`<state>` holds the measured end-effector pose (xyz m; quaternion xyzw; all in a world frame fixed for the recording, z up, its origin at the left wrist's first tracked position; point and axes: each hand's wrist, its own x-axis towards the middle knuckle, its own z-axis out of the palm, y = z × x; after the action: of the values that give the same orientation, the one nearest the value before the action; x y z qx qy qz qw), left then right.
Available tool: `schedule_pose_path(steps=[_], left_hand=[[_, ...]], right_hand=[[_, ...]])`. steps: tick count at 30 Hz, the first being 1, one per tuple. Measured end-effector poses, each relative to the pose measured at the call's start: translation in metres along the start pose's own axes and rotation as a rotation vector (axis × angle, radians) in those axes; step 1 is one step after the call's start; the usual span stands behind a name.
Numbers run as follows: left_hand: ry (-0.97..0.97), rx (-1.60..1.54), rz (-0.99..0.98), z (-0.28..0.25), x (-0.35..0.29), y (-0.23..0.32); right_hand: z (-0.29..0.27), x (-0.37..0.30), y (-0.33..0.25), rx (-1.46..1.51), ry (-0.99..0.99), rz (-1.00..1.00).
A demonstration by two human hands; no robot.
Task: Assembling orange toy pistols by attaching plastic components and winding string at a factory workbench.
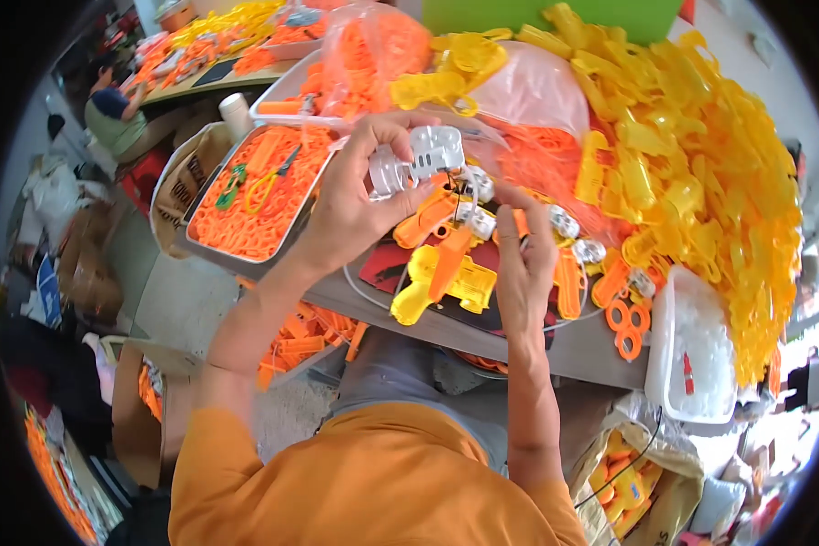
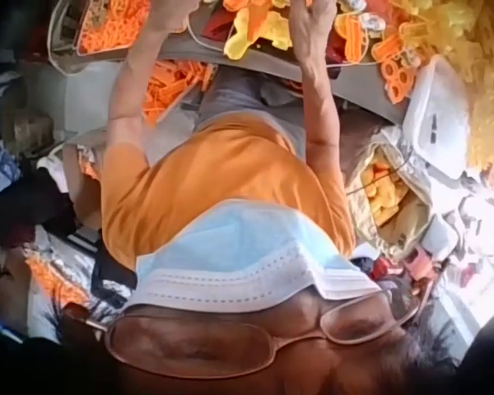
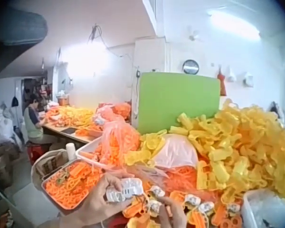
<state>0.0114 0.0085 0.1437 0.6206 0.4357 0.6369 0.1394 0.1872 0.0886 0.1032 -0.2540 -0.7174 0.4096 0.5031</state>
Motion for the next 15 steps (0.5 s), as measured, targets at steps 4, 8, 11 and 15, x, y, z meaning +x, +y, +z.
schedule_pose_path(steps=[4,8,11,15], left_hand=[[-0.011,-0.155,0.003,0.034,-0.005,-0.019],[-0.009,-0.265,-0.033,0.058,-0.011,-0.028],[0.004,-0.293,-0.014,0.067,-0.009,-0.031],[-0.123,-0.043,0.173,0.064,-0.008,-0.036]], right_hand=[[-0.02,-0.012,0.019,0.594,-0.257,0.279],[-0.027,-0.021,0.02,0.588,-0.199,0.331],[-0.026,-0.024,0.026,0.662,-0.099,0.294],[-0.03,-0.017,0.016,0.786,0.092,0.245]])
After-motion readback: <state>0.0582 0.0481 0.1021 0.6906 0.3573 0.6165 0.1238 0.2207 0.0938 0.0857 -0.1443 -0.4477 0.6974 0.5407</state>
